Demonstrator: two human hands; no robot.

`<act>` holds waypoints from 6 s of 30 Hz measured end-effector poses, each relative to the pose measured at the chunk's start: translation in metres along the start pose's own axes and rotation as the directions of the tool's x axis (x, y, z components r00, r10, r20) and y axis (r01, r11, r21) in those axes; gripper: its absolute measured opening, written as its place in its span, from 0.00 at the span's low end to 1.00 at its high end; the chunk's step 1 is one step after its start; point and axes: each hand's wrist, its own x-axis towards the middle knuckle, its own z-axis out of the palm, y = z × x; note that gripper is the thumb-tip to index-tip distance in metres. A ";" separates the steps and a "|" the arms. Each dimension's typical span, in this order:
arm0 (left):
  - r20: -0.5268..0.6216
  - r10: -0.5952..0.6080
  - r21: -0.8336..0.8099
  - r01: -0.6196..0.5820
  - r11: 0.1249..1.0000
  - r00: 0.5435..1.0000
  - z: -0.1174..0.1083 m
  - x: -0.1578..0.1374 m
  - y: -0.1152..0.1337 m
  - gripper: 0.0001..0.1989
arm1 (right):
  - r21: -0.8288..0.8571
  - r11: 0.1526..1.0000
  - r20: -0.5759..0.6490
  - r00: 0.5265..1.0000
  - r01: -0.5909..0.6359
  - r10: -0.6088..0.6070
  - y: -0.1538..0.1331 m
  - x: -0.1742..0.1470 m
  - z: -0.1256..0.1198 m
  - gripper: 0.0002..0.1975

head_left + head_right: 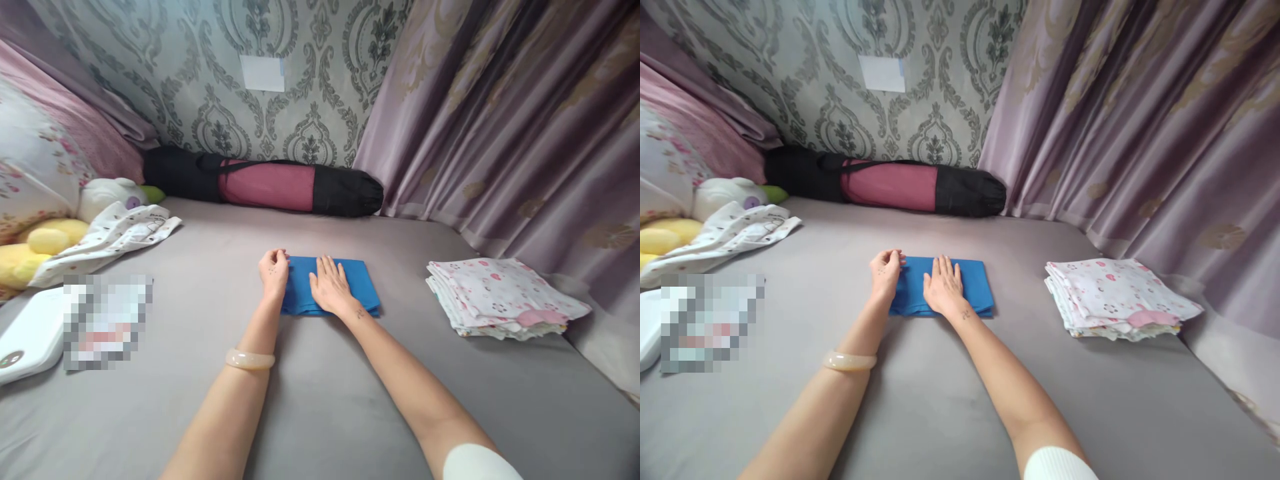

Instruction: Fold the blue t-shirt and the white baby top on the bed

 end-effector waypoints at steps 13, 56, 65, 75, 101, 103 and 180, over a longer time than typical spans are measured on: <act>-0.158 -0.187 -0.239 0.146 0.960 0.970 -0.014 0.013 0.010 0.10 | -0.019 1.000 0.013 1.000 -0.020 0.020 -0.007 0.013 0.021 0.33; -0.228 -0.216 -0.351 0.127 0.928 0.949 -0.023 0.027 0.004 0.09 | 0.064 0.997 0.042 0.998 0.044 -0.047 -0.061 0.031 0.028 0.30; -0.246 -0.233 -0.333 0.144 0.932 0.941 -0.025 0.029 0.006 0.09 | 0.035 0.989 0.078 0.987 0.141 -0.144 -0.080 0.027 0.018 0.30; -0.248 -0.230 -0.320 0.144 0.936 0.941 -0.024 0.025 0.010 0.08 | 0.053 0.983 0.098 0.979 0.176 -0.181 -0.083 0.023 0.025 0.30; 0.689 0.215 0.548 -0.691 0.471 0.692 0.015 -0.012 -0.019 0.25 | -0.037 0.999 0.071 0.997 -0.020 0.022 -0.005 0.015 0.011 0.29; 0.708 0.197 0.549 -0.703 0.452 0.678 0.013 -0.012 -0.017 0.25 | -0.024 1.000 0.064 0.998 -0.017 0.018 -0.004 0.015 0.011 0.29; 0.757 0.186 0.583 -0.776 0.242 0.627 0.027 -0.047 -0.009 0.23 | -0.081 0.970 -0.092 0.971 -0.228 0.221 0.036 -0.034 0.004 0.30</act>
